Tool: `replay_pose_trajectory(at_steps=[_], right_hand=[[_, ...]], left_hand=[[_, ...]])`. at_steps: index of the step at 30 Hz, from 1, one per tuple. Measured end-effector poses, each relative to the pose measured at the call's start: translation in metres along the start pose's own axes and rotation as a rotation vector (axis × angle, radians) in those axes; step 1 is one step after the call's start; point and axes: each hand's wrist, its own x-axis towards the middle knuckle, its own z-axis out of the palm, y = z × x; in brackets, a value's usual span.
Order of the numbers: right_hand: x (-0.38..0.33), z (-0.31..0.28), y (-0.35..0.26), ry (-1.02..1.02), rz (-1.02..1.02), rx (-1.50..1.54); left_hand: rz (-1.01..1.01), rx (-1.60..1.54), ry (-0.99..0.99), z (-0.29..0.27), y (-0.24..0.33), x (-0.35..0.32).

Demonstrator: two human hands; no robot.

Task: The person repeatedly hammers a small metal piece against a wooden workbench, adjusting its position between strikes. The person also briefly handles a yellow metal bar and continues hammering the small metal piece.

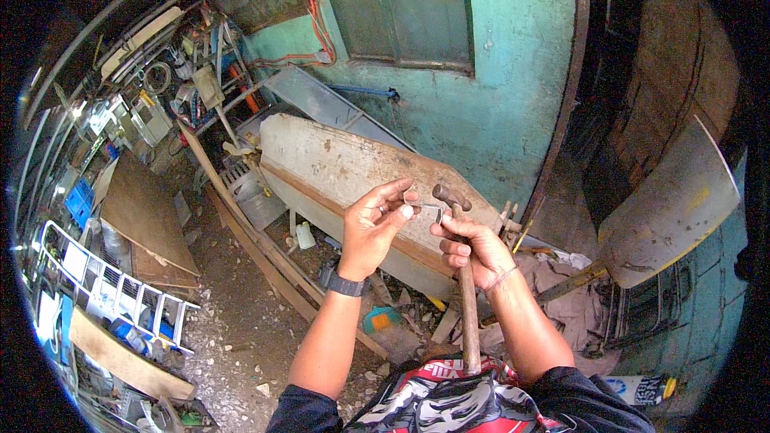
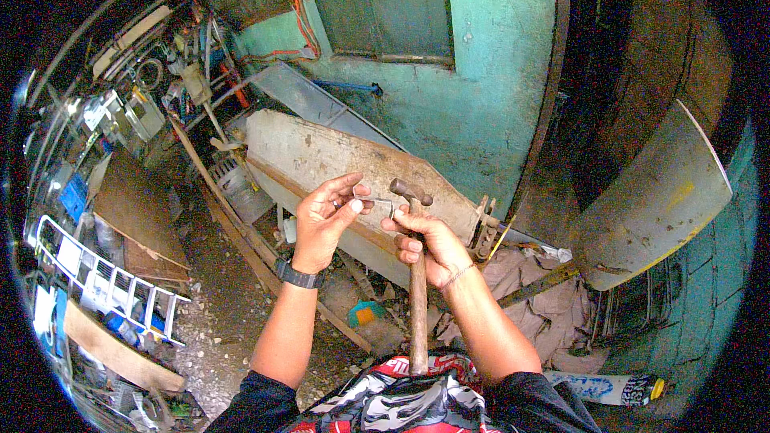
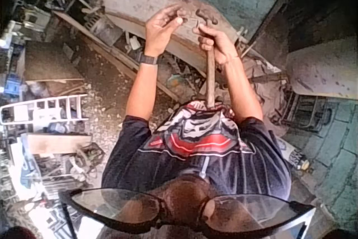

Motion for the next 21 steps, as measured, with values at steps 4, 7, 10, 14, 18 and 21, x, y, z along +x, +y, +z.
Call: replay_pose_trajectory(at_steps=[4, 7, 10, 14, 18, 21], right_hand=[[0.002, 0.000, 0.000, 0.018, 0.001, -0.014], [0.004, -0.001, 0.001, 0.020, -0.002, -0.014], [0.005, -0.002, 0.000, 0.034, 0.001, -0.002], [0.008, -0.002, 0.001, 0.045, -0.005, 0.011], [0.011, -0.002, 0.005, 0.091, -0.017, 0.001], [0.015, -0.002, 0.011, 0.102, -0.016, -0.013]], left_hand=[[-0.011, -0.003, 0.002, -0.002, 0.001, 0.000], [-0.020, -0.032, 0.015, -0.003, 0.000, 0.001], [-0.016, -0.046, -0.005, -0.007, -0.004, 0.003], [-0.028, -0.012, -0.009, -0.011, -0.011, 0.004], [-0.045, -0.027, -0.019, -0.014, -0.016, 0.004], [-0.052, -0.110, -0.013, -0.017, -0.020, 0.005]])
